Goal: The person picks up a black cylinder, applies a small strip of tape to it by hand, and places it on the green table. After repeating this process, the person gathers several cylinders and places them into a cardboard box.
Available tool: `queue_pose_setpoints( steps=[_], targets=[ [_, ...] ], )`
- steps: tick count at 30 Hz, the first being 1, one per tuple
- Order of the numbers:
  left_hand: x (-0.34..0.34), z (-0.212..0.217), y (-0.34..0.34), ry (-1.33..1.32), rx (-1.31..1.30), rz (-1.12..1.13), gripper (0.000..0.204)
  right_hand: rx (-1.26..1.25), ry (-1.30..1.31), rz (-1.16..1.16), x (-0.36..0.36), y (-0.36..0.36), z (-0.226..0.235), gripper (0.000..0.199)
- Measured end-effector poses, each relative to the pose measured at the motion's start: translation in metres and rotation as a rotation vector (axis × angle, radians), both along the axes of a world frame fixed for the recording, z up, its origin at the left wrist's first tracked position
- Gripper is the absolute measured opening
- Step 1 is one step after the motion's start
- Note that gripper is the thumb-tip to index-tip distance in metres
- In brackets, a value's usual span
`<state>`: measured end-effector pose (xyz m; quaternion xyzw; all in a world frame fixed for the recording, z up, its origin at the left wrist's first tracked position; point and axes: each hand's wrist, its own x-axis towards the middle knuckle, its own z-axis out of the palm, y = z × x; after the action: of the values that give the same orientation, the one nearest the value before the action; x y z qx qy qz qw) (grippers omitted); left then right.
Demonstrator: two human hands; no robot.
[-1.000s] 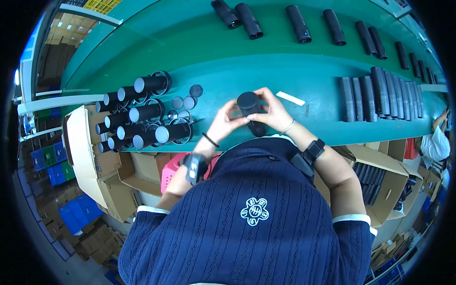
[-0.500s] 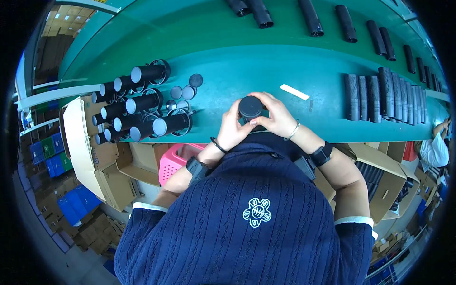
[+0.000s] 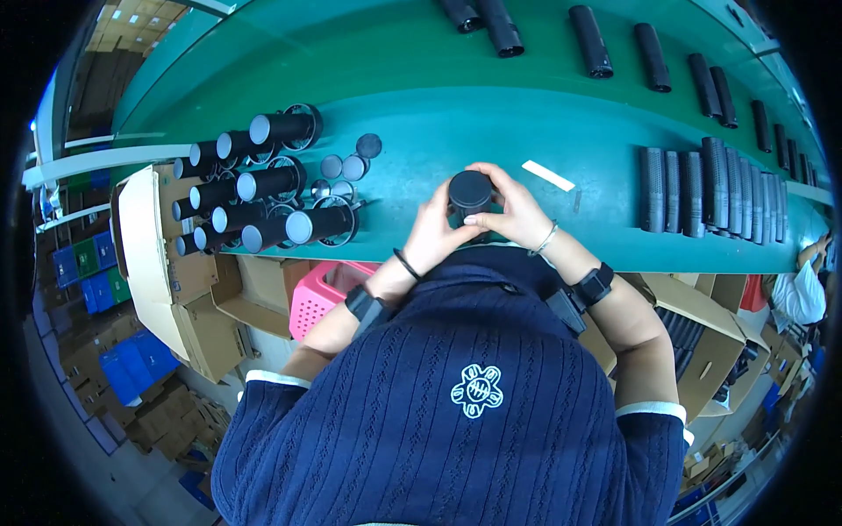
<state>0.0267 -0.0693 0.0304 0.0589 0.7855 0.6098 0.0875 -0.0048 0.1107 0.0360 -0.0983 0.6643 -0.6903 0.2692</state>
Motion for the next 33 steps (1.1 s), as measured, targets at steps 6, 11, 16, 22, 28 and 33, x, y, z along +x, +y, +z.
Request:
queue_pose_setpoints(
  steps=[6, 11, 16, 22, 28, 33],
  targets=[
    [0.003, -0.013, 0.004, -0.002, 0.041, 0.015, 0.060, 0.042, 0.032, 0.005, 0.004, 0.001, -0.001, 0.068],
    [-0.006, 0.003, 0.008, -0.069, -0.076, 0.035, 0.057, 0.138, 0.078, -0.043, -0.001, 0.001, -0.003, 0.062],
    [-0.010, 0.011, 0.001, 0.072, -0.142, 0.003, 0.054, 0.123, 0.168, -0.039, 0.004, 0.000, 0.004, 0.063],
    [-0.012, 0.013, -0.005, 0.110, -0.175, -0.020, 0.057, 0.121, 0.283, -0.082, 0.004, -0.007, -0.002, 0.064],
    [-0.027, 0.015, -0.007, 0.112, -0.295, -0.066, 0.062, 0.013, 0.203, -0.054, -0.014, -0.006, -0.004, 0.065],
    [-0.025, 0.004, -0.007, 0.120, -0.220, -0.041, 0.062, -0.033, 0.120, -0.063, -0.015, -0.008, 0.000, 0.066]
  ],
)
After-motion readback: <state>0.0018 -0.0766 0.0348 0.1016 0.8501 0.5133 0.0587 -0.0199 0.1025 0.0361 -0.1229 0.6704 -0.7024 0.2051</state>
